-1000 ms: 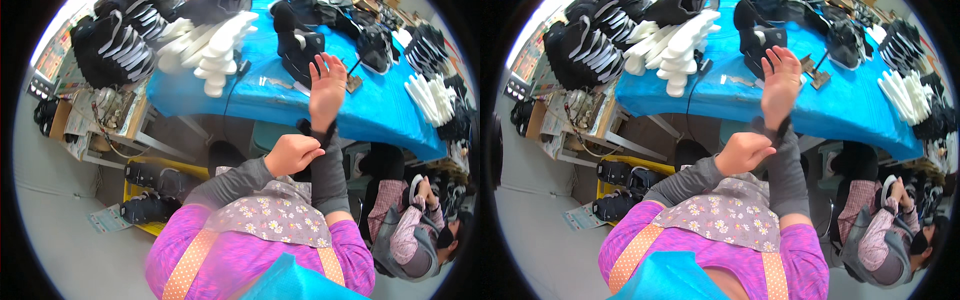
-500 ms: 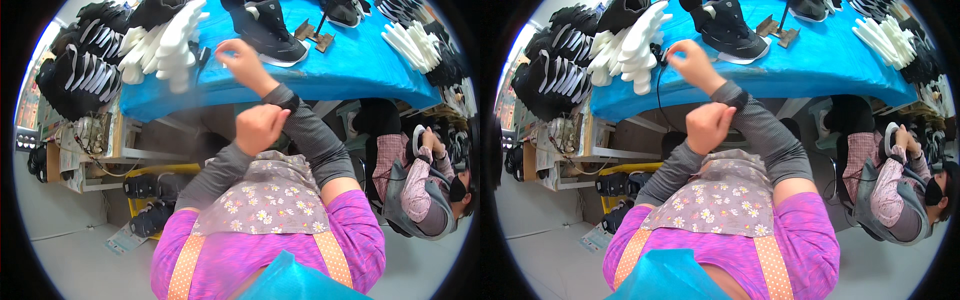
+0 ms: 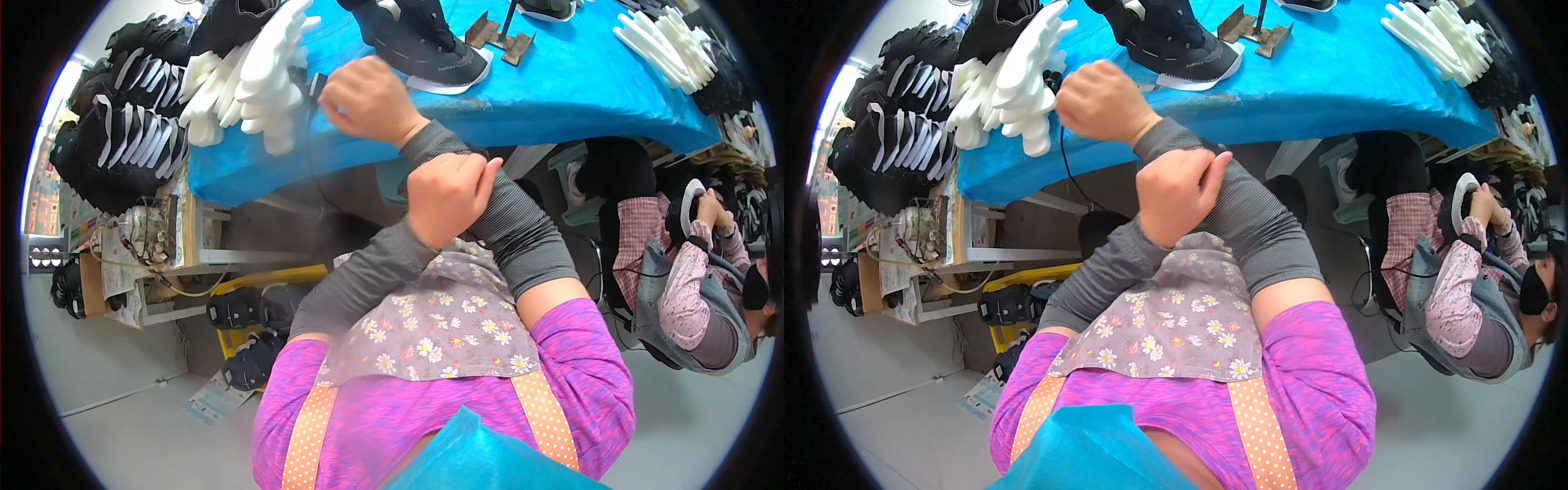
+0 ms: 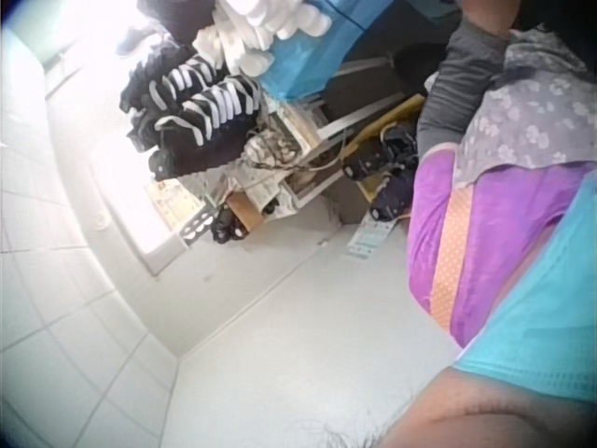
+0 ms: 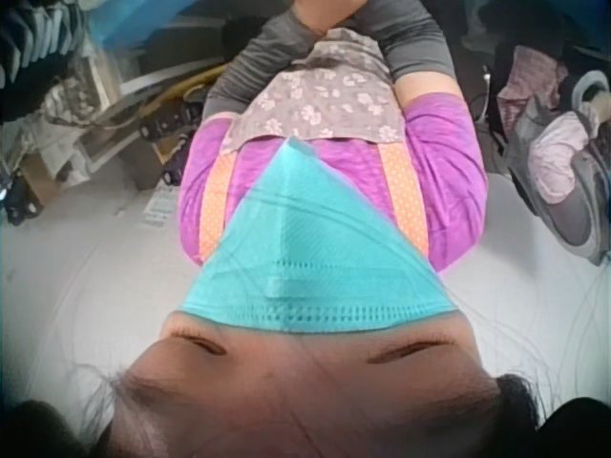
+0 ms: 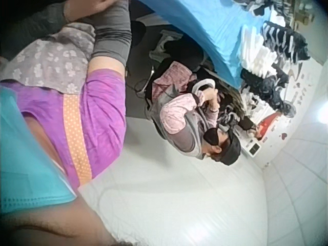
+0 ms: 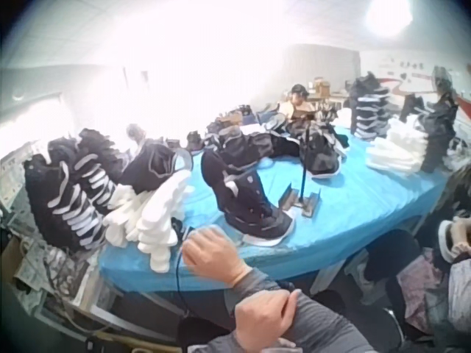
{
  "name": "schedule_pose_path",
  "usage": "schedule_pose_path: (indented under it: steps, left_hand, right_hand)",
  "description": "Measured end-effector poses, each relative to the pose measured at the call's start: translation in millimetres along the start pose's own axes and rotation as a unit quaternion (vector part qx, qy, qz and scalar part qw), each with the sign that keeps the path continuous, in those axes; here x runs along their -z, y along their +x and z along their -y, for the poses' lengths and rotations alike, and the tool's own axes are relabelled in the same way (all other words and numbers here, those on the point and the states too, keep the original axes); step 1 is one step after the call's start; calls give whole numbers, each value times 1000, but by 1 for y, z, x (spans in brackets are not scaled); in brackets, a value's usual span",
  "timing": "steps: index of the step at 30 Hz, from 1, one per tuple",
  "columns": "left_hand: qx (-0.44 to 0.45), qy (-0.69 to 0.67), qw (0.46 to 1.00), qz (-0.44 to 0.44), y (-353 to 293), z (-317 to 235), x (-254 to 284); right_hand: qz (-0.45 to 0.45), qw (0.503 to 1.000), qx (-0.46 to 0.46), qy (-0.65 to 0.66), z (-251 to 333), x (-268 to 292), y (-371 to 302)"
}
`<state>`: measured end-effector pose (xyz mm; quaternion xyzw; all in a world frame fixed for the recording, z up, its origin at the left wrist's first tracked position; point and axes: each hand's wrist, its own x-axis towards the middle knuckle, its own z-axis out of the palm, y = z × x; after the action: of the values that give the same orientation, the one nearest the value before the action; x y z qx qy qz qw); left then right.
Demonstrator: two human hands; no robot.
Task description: The person handles black shoe components, fits a black interior lining into a black shoe upper, and presses the lining into place by hand.
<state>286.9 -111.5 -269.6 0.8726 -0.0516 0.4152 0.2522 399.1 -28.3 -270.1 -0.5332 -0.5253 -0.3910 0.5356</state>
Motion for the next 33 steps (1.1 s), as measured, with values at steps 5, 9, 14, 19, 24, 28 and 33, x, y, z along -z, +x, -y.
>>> schedule_pose_path:
  steps: [5,9,14,19,24,28,33]
  left_hand:
    - [31,-90,994,-59,2,16,10]
    - [222,-227,948,18,3,57,30]
    - [86,-213,965,127,13,66,34]
    - [179,-295,932,107,1,75,32]
    - [84,-148,985,-19,5,103,27]
    - [107,-132,983,-63,-21,104,10]
    - [372,-483,792,20,-23,119,-7]
  right_hand:
    - [5,979,-200,29,-23,19,2]
    - [-138,842,-435,288,-35,38,8]
    - [-117,821,-464,313,-23,44,15]
    - [-127,793,-505,316,-28,45,2]
    - [23,811,-520,268,-14,30,-30]
    - [-35,782,-518,344,-15,38,-24]
    - [-168,662,-544,487,-7,63,5]
